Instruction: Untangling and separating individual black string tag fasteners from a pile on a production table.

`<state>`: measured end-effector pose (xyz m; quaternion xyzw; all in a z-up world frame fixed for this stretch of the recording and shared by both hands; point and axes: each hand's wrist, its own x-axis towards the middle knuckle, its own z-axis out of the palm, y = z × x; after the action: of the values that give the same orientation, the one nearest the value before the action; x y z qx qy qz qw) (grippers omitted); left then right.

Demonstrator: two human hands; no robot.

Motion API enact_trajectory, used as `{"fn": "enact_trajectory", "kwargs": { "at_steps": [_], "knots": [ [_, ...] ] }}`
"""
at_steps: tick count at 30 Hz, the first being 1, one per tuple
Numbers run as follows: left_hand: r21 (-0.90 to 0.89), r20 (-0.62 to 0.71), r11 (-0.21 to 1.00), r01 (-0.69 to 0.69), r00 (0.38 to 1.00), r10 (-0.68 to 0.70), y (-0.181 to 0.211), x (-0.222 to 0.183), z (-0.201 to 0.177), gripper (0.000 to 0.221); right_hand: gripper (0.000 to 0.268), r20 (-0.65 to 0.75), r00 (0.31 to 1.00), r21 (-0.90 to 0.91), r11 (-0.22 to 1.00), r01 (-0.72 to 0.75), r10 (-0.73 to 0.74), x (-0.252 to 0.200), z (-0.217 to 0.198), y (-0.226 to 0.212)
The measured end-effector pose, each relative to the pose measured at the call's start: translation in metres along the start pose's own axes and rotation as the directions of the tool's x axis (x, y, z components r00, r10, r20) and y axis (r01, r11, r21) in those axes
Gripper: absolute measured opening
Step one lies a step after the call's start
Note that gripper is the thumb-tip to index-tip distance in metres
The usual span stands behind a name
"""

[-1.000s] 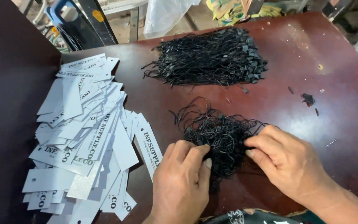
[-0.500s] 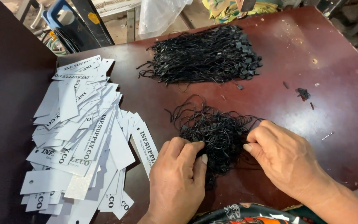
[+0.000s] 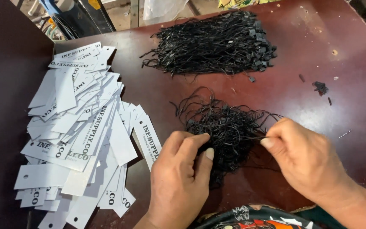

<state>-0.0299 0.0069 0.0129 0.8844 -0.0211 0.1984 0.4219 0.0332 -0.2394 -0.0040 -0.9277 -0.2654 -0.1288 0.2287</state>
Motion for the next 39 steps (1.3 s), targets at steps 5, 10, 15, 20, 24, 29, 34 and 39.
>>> {"fn": "enact_trajectory", "kwargs": {
  "at_steps": [5,10,15,20,24,29,34,39],
  "knots": [
    [0.035,-0.078,0.987,-0.154,0.985,0.156,0.024,0.013,-0.009,0.033,0.011,0.019,0.962,0.152,0.95,-0.274,0.274,0.011,-0.02,-0.019],
    [-0.176,0.035,0.958,-0.227,0.971,0.237,0.051,0.038,-0.001,0.063,0.011,-0.028,0.998,0.302,0.952,0.056,-0.05,0.052,-0.05,-0.063],
    [-0.177,0.394,0.827,0.533,0.809,-0.437,0.069,0.062,-0.015,0.024,0.006,0.048,0.972,0.401,0.887,-0.229,0.229,0.068,-0.056,-0.063],
    [-0.052,0.184,0.933,0.356,0.922,-0.342,0.035,0.058,0.0,0.012,0.009,0.111,0.907,0.588,0.709,-0.39,0.406,0.076,-0.03,-0.055],
    [0.11,-0.138,0.993,-0.042,0.989,0.057,0.023,0.047,-0.001,0.039,0.009,0.12,0.906,0.663,0.646,-0.378,0.407,0.07,-0.012,-0.053],
    [-0.261,0.273,0.921,0.29,0.937,-0.218,0.05,0.06,-0.006,0.053,0.014,0.049,0.96,0.598,0.762,-0.248,0.275,0.074,-0.023,-0.059],
    [-0.156,0.443,0.756,0.635,0.73,-0.521,0.059,0.069,-0.019,0.019,0.016,-0.006,0.974,0.674,0.72,-0.164,0.227,0.086,-0.025,-0.051],
    [-0.655,0.328,0.655,0.377,0.923,-0.203,0.053,0.072,-0.014,0.091,0.01,0.061,0.98,0.572,0.798,-0.191,0.19,0.092,-0.048,-0.078]
  ]
}}
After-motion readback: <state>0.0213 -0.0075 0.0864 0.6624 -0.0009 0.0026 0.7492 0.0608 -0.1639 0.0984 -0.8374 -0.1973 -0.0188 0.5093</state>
